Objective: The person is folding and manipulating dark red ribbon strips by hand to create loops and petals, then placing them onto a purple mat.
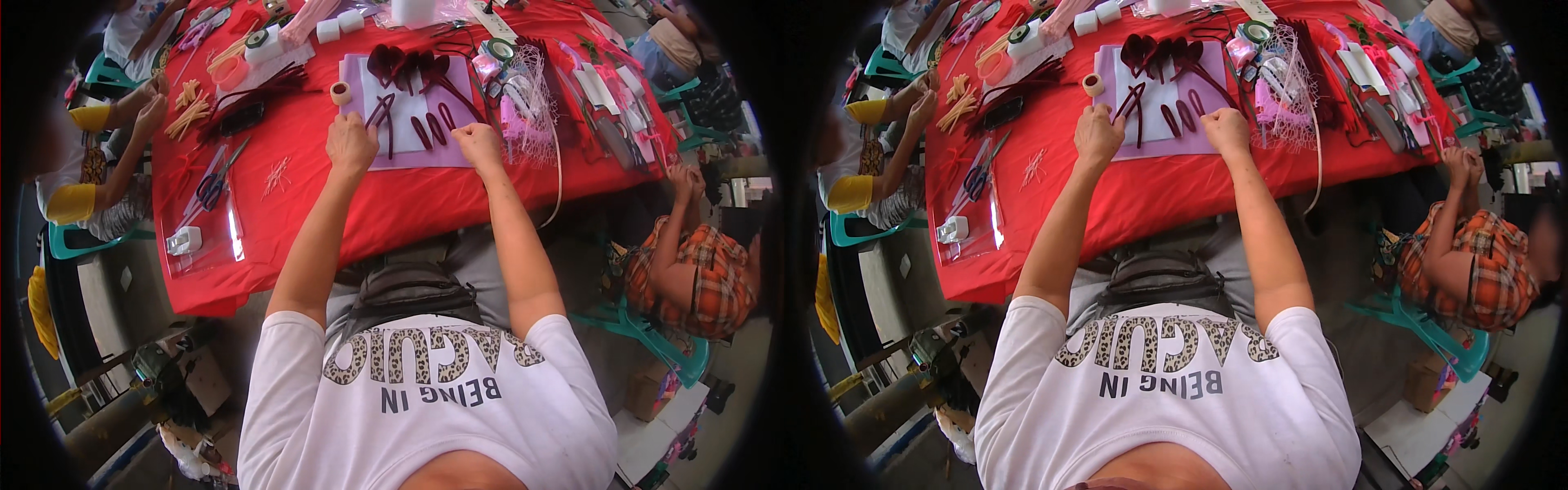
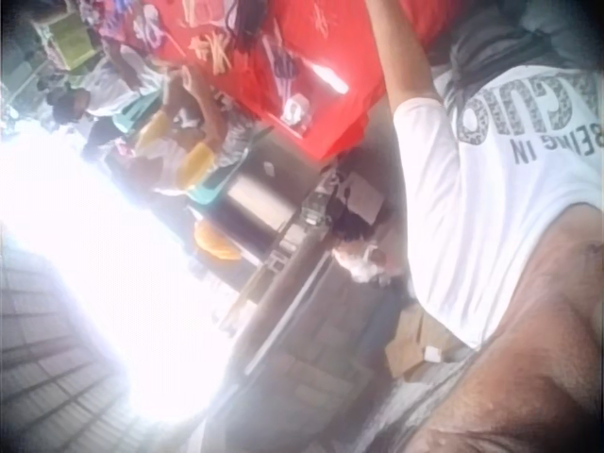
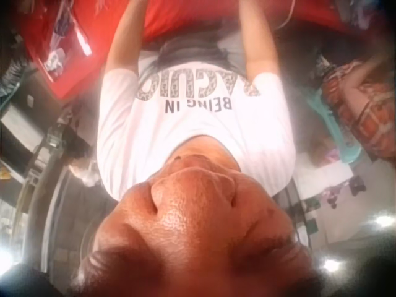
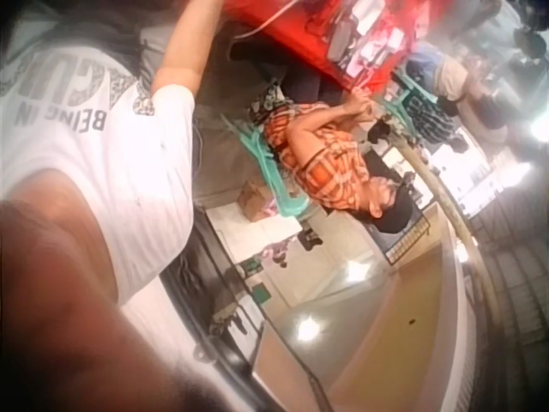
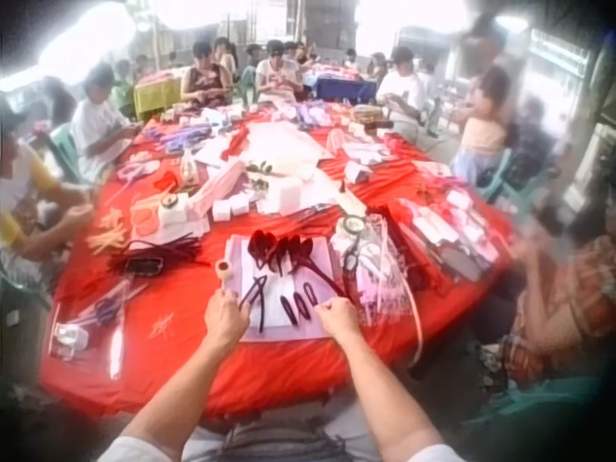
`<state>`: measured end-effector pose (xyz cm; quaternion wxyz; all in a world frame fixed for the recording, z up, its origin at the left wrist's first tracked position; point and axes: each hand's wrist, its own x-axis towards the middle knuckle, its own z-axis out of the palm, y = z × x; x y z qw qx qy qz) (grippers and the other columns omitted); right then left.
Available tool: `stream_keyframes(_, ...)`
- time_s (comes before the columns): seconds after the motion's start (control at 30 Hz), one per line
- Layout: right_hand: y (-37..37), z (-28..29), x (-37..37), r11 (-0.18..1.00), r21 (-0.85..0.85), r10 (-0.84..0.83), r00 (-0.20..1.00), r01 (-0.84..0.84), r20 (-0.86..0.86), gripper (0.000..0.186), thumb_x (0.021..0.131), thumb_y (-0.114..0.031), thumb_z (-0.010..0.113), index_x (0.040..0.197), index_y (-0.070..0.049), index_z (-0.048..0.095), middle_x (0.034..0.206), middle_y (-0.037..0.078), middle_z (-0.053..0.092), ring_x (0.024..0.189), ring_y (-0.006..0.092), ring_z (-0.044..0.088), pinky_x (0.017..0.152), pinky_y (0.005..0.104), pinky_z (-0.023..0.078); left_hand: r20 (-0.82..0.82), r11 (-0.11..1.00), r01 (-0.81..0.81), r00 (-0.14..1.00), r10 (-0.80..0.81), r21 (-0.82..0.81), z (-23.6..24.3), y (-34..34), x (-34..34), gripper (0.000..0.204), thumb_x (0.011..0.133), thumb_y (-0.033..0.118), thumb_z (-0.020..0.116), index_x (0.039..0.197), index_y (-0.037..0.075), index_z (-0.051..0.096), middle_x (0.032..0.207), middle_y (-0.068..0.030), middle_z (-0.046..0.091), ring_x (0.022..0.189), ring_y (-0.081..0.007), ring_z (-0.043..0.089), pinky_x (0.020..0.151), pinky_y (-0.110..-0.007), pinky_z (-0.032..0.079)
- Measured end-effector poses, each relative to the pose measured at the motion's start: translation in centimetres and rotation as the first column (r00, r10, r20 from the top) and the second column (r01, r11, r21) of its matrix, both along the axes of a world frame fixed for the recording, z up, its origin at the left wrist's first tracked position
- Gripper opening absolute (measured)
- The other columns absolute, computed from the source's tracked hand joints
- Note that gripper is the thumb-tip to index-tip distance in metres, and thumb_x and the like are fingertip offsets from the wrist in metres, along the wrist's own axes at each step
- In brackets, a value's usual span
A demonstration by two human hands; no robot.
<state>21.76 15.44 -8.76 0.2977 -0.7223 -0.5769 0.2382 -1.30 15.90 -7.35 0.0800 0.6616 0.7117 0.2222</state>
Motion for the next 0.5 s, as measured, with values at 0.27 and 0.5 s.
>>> stream_keyframes(0.27,-0.1,0.3,-0.2,0.997,-0.046,0.063,0.983,-0.056,0.173,0.032,0.071,-0.034,0.066,0.082,-0.003,0.067,0.079,0.018,0.064,0.077,0.0325,0.062,0.072,0.0409,0.048,0.066,0.995,-0.023,0.997,0.029,-0.092,-1.8,1.2,-0.4,0.022,0.073,0.025,0.060,0.078,0.004,0.062,0.084,-0.0144,0.060,0.081,-0.0305,0.059,0.070,-0.041,0.047)
stream_keyframes(0.5,-3.2,2.7,-1.4,0.971,0.217,0.127,0.983,-0.096,-0.134,0.021,0.078,-0.021,0.066,0.085,-0.001,0.064,0.073,0.007,0.062,0.065,0.0147,0.057,0.062,0.0280,0.046,0.438,0.993,0.024,0.899,0.028,-0.112,1.0,-1.6,-2.0,0.023,0.071,0.021,0.059,0.074,-0.001,0.061,0.071,-0.0155,0.061,0.071,-0.0299,0.061,0.065,-0.039,0.047)
